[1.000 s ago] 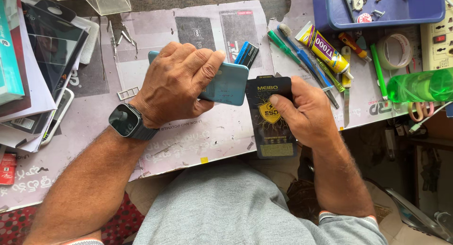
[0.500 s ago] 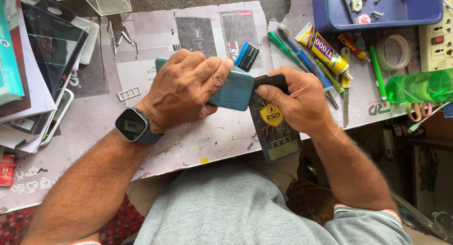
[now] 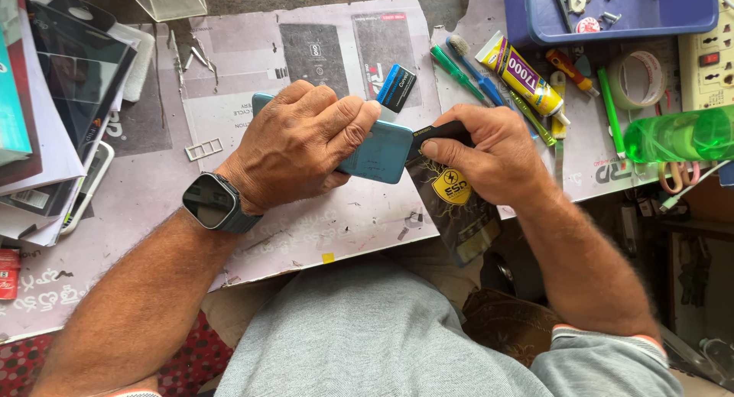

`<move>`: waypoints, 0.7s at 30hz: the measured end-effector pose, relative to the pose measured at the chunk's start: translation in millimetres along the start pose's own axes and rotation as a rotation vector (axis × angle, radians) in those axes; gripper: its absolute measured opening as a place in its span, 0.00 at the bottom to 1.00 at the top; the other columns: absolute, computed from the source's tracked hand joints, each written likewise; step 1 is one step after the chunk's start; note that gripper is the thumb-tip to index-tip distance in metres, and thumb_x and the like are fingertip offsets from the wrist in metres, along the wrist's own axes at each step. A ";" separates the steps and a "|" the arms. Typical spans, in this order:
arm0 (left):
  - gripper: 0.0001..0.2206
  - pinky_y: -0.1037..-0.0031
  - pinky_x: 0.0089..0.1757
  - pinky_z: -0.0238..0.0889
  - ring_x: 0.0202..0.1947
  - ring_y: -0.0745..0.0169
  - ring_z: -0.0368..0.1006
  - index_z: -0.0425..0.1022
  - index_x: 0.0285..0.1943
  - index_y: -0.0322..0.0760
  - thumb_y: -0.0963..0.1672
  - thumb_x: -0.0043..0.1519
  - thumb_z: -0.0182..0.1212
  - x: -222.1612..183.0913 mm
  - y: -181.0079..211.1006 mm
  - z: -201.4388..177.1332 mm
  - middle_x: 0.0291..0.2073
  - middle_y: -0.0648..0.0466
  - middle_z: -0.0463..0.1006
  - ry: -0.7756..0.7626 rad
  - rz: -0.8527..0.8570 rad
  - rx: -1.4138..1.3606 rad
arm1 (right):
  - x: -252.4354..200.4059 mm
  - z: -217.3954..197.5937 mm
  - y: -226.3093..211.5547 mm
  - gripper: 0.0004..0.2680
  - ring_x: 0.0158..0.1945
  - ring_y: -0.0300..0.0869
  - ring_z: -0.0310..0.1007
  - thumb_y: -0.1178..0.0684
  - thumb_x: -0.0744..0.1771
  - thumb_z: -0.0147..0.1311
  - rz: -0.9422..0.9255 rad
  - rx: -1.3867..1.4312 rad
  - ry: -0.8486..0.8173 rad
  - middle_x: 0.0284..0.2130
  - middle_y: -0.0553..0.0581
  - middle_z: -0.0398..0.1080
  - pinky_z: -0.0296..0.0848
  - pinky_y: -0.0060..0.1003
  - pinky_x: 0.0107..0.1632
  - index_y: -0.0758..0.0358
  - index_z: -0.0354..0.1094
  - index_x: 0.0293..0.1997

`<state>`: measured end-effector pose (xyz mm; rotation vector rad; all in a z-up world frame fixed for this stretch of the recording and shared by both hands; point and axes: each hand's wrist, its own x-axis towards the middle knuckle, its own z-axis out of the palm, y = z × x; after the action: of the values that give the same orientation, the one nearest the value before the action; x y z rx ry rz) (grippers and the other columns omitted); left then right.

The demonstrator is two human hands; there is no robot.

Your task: The person cleans the surface of a mobile phone, applies a screen protector, and uses a green plastic tool to press along the edges of the device casing.

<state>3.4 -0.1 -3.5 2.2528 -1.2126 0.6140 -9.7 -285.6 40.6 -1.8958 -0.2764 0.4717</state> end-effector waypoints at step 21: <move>0.32 0.63 0.38 0.67 0.34 0.55 0.73 0.74 0.59 0.23 0.45 0.46 0.77 -0.9 -0.5 -0.1 0.40 0.46 0.78 0.047 -0.175 0.000 | 8.6 17.8 4.6 0.06 0.40 0.32 0.76 0.62 0.69 0.64 -0.250 0.061 0.230 0.37 0.52 0.77 0.76 0.27 0.43 0.66 0.71 0.49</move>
<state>3.3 0.7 -4.1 2.3002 -0.9804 0.5957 -10.2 -268.8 29.2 -1.8059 -0.3367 0.0913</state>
